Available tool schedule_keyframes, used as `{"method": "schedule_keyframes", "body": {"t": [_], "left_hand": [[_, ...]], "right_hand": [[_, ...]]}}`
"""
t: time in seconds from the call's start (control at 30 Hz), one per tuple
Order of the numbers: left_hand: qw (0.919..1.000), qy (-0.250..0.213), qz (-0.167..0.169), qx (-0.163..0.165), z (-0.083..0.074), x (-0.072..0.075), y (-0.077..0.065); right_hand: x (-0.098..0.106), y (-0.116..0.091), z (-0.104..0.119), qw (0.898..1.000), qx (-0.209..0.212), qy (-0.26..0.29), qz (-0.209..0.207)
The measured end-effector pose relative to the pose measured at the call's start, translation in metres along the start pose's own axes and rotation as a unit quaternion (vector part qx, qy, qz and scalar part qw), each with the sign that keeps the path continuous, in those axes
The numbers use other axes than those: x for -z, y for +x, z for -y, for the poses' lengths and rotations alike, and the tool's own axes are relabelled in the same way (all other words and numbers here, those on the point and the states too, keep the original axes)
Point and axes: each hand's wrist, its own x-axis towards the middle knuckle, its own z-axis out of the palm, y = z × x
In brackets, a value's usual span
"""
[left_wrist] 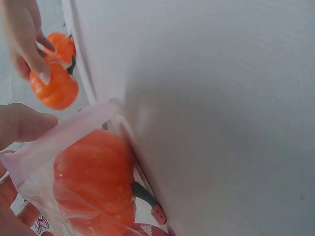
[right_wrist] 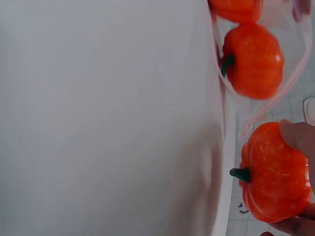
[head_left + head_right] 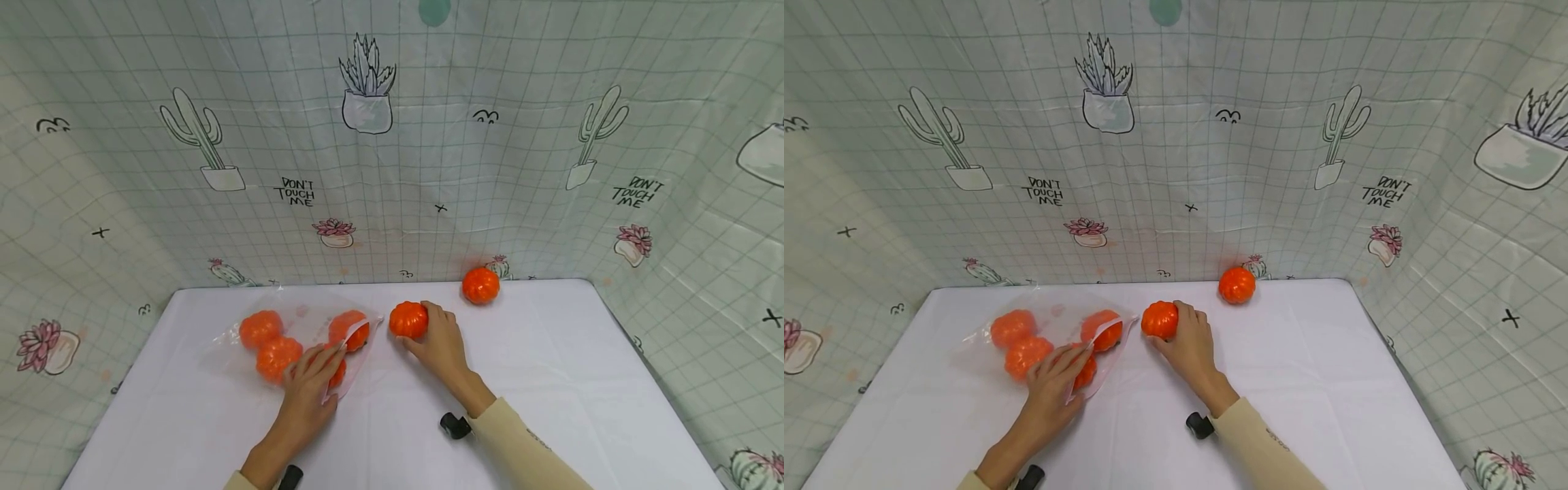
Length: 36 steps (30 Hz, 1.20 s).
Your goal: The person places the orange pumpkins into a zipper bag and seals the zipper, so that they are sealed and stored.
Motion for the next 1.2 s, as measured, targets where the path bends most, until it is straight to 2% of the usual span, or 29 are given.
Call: {"method": "schedule_keyframes", "body": {"t": [0.23,0.43,1.0,1.2], "left_hand": [[1.0000,0.005,-0.004,-0.004,0.000,-0.001,0.000],[0.9999,0.003,-0.007,-0.008,0.001,-0.001,0.000],[0.9998,0.001,-0.011,-0.014,0.002,-0.001,0.000],[0.9992,-0.006,-0.028,-0.028,0.003,-0.002,-0.001]], "right_hand": [[-0.003,-0.029,0.015,0.999,0.030,0.039,0.014],[-0.012,-0.041,0.026,0.997,0.054,0.047,0.017],[-0.040,-0.034,0.056,0.997,0.065,0.042,0.011],[-0.053,-0.030,0.065,0.998,0.039,0.040,-0.012]]}}
